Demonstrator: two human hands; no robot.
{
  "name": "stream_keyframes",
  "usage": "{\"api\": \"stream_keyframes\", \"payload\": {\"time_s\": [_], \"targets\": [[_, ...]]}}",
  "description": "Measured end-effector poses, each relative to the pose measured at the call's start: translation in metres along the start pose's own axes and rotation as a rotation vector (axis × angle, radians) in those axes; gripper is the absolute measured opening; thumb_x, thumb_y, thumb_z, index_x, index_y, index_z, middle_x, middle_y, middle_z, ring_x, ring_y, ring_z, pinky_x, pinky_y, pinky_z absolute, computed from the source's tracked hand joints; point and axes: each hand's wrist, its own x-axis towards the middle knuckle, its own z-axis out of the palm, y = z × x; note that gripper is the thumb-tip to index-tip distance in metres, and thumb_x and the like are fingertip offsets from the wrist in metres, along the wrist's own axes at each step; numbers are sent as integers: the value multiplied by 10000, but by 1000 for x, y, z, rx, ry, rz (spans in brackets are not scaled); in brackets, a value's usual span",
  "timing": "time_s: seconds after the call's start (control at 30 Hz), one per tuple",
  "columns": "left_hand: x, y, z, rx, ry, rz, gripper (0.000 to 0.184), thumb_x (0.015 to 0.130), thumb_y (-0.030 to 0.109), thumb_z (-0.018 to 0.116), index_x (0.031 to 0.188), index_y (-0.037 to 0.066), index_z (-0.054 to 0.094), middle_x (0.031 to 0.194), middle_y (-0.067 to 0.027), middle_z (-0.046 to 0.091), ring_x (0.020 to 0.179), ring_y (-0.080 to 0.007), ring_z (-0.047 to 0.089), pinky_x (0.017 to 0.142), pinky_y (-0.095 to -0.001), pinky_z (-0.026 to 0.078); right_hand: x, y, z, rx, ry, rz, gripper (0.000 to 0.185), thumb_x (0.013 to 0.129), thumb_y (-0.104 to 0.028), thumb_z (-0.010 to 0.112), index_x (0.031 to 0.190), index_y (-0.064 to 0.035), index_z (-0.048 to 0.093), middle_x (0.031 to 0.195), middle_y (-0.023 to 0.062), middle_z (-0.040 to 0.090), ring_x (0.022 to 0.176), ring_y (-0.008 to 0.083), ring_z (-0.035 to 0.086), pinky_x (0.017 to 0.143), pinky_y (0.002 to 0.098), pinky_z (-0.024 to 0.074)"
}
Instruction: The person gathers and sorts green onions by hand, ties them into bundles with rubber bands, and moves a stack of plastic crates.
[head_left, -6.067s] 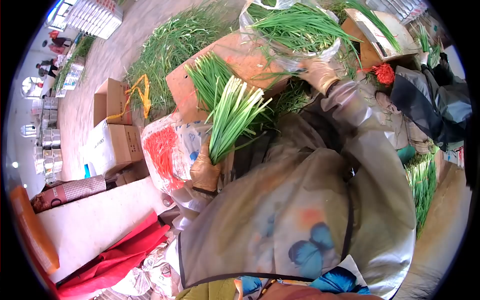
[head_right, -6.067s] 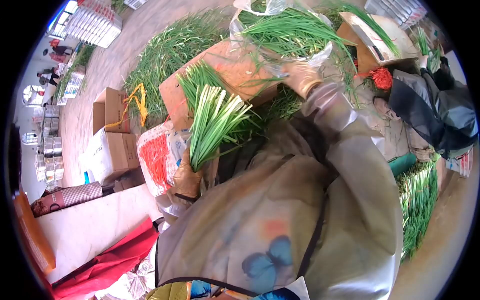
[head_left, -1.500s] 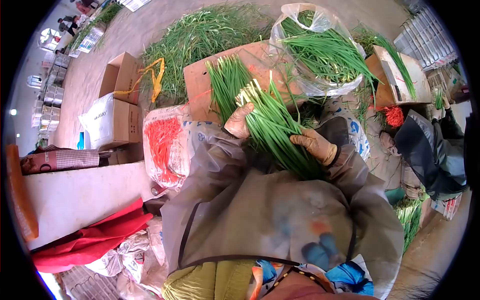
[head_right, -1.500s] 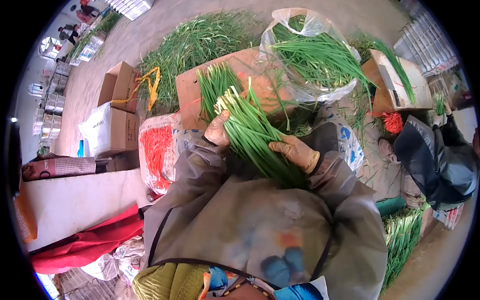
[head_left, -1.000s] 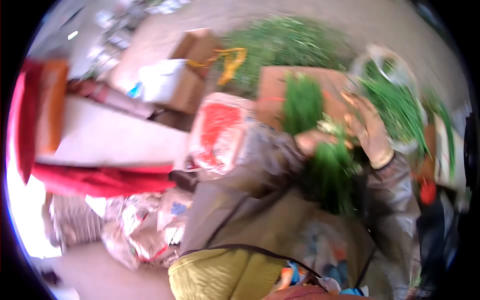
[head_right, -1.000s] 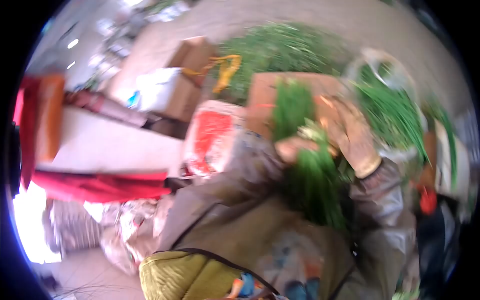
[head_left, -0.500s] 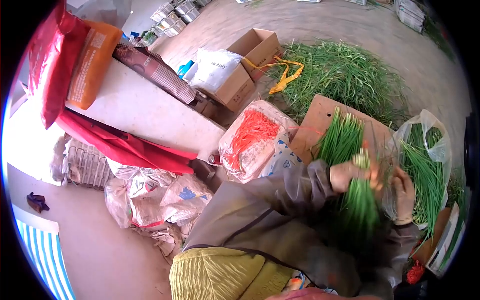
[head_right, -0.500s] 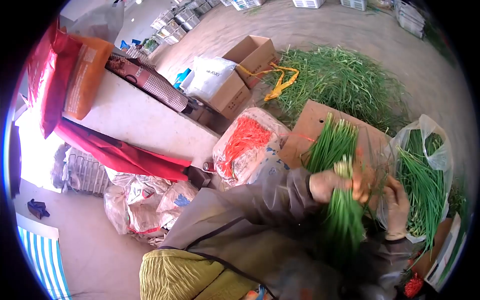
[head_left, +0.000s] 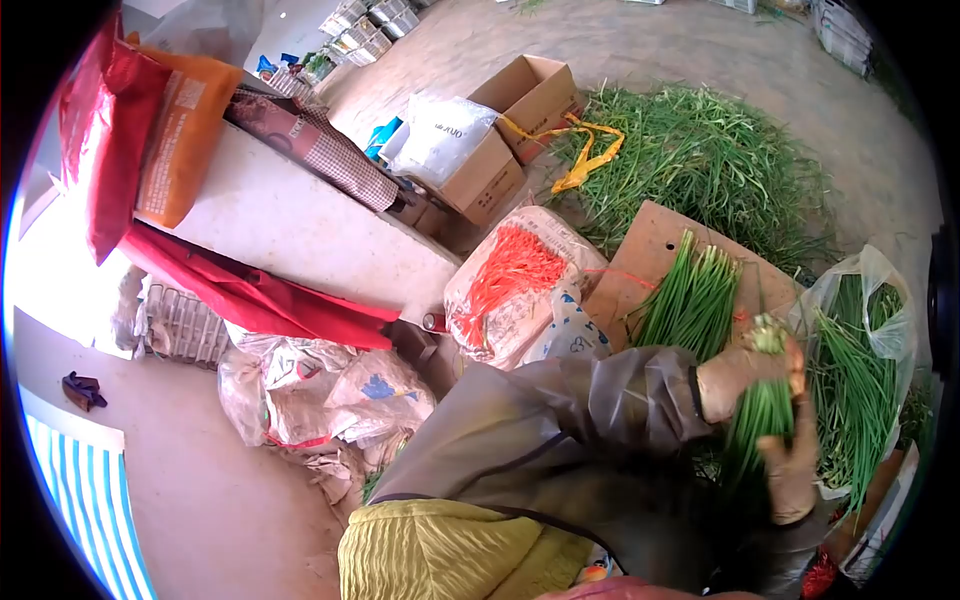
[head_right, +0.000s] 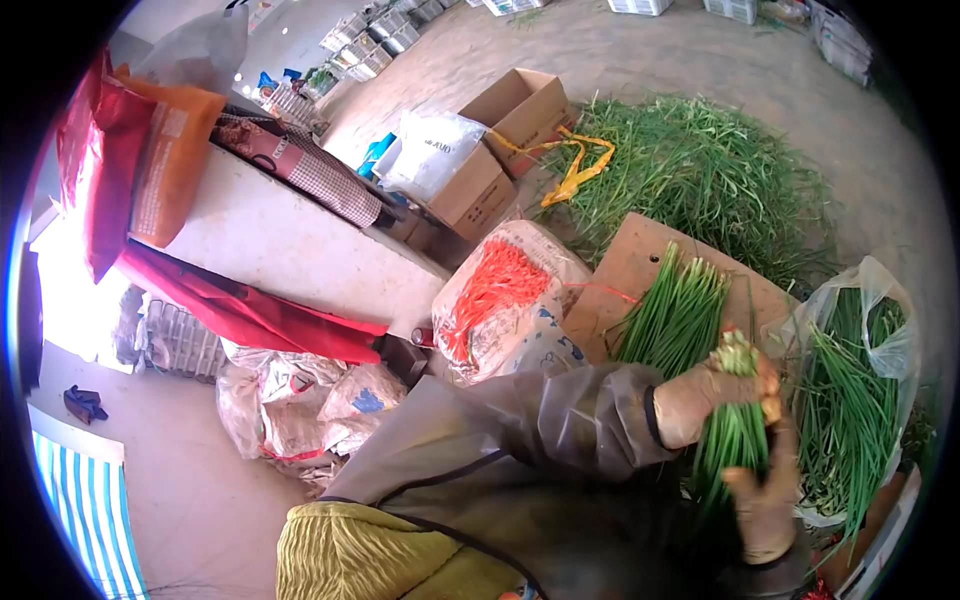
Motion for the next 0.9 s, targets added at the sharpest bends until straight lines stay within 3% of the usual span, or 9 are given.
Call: {"api": "stream_keyframes", "payload": {"time_s": [0.07,0.23,0.43,0.5,0.53,0.6,0.7,0.8,0.9], "targets": [[-3,-9,-36,-276,133,-206,250,842,176,588,1039,63,485,905,-48,563,847,-184,571,761,-331,486,-1,16,31,159,32,32,769,774,-436,644,1306,22,330,1228,136,449,1108,228,448,930,327,351],[-46,-6,-64,113,170,-272,542,841,224,577,1307,73,345,1090,-122,569,936,-187,568,833,-323,465,-28,67,59,674,-161,513,620,810,-435,590,1202,18,432,1051,109,541,894,203,538,762,322,434],[-60,-46,-120,-314,329,-391,530,832,200,584,1301,74,372,1077,-117,573,944,-217,567,841,-358,469,-42,91,110,1082,-48,817,466,816,-462,567,978,-25,556,883,54,579,787,169,552,699,292,445],[-58,-55,-137,-126,310,-511,466,833,175,578,1262,75,427,1059,-107,587,931,-223,583,828,-365,481,-67,186,112,100,-70,354,331,873,-269,533,1068,-1,520,949,110,568,754,184,550,651,332,442],[-56,-59,-141,-126,309,-513,466,833,175,578,1262,75,427,1059,-107,587,931,-223,583,828,-365,481,-47,153,100,11,31,323,288,884,-209,516,1090,-8,516,970,117,564,746,175,544,641,318,440],[-54,-62,-141,-21,169,-423,393,832,153,573,1200,47,486,1026,-106,605,902,-221,598,817,-362,488,4,70,60,663,130,244,265,889,-137,482,1124,-17,508,947,110,568,704,147,529,603,282,434],[-43,-63,-97,-207,110,-633,281,829,116,561,1083,-5,564,969,-116,626,856,-216,610,810,-349,489,40,36,40,446,171,243,300,897,-182,484,1148,-18,499,879,94,584,671,128,528,567,258,430],[-45,-53,-73,-85,8,-494,217,790,82,581,970,-35,609,896,-125,639,856,-235,610,807,-339,487,85,46,28,-93,-849,305,318,891,-272,512,1068,-17,585,840,81,594,677,146,554,581,268,442],[-47,-54,-72,18,-41,-380,222,748,58,602,947,-39,619,860,-130,645,841,-250,614,795,-346,494,77,17,29,-74,-673,530,330,888,-290,517,1035,-10,612,887,105,607,746,175,584,637,288,457]]}}
